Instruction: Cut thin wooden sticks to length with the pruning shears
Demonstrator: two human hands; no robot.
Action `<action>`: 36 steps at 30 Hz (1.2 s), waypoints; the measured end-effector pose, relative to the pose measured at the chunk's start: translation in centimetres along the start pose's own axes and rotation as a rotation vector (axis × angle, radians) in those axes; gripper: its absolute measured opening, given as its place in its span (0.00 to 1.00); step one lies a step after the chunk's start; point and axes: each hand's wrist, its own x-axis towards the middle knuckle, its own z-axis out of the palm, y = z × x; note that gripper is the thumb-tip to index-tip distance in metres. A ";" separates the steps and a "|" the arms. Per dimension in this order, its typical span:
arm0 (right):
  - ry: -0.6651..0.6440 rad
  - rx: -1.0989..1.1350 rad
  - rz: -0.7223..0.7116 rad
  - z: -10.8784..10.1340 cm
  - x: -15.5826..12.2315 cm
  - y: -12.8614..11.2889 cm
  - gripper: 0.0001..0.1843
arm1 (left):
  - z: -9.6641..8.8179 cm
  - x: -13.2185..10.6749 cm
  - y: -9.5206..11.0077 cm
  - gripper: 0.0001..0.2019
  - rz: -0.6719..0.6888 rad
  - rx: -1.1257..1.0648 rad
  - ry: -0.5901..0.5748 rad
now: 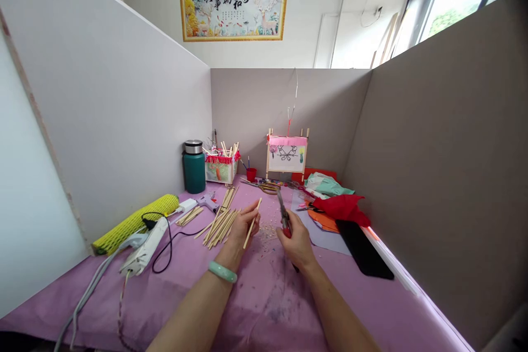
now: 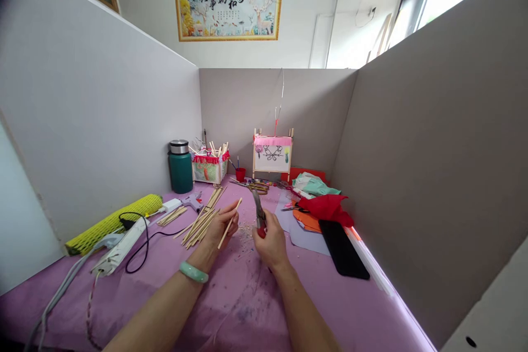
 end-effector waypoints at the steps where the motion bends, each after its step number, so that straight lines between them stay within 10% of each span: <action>1: 0.009 0.160 0.005 -0.1 0.2 0.2 0.26 | 0.0 0.0 0.1 0.33 0.003 -0.008 0.005; 12: -0.032 0.531 0.191 -0.8 0.8 0.4 0.30 | 0.2 0.0 0.1 0.26 0.034 -0.109 -0.069; 27: 0.186 -0.088 -0.123 0.2 0.1 1.4 0.30 | 0.2 -0.3 0.4 0.26 -0.027 -0.110 -0.132; 36: 0.143 0.154 0.083 0.2 0.3 1.6 0.29 | 0.5 0.1 -0.1 0.28 0.010 0.430 0.068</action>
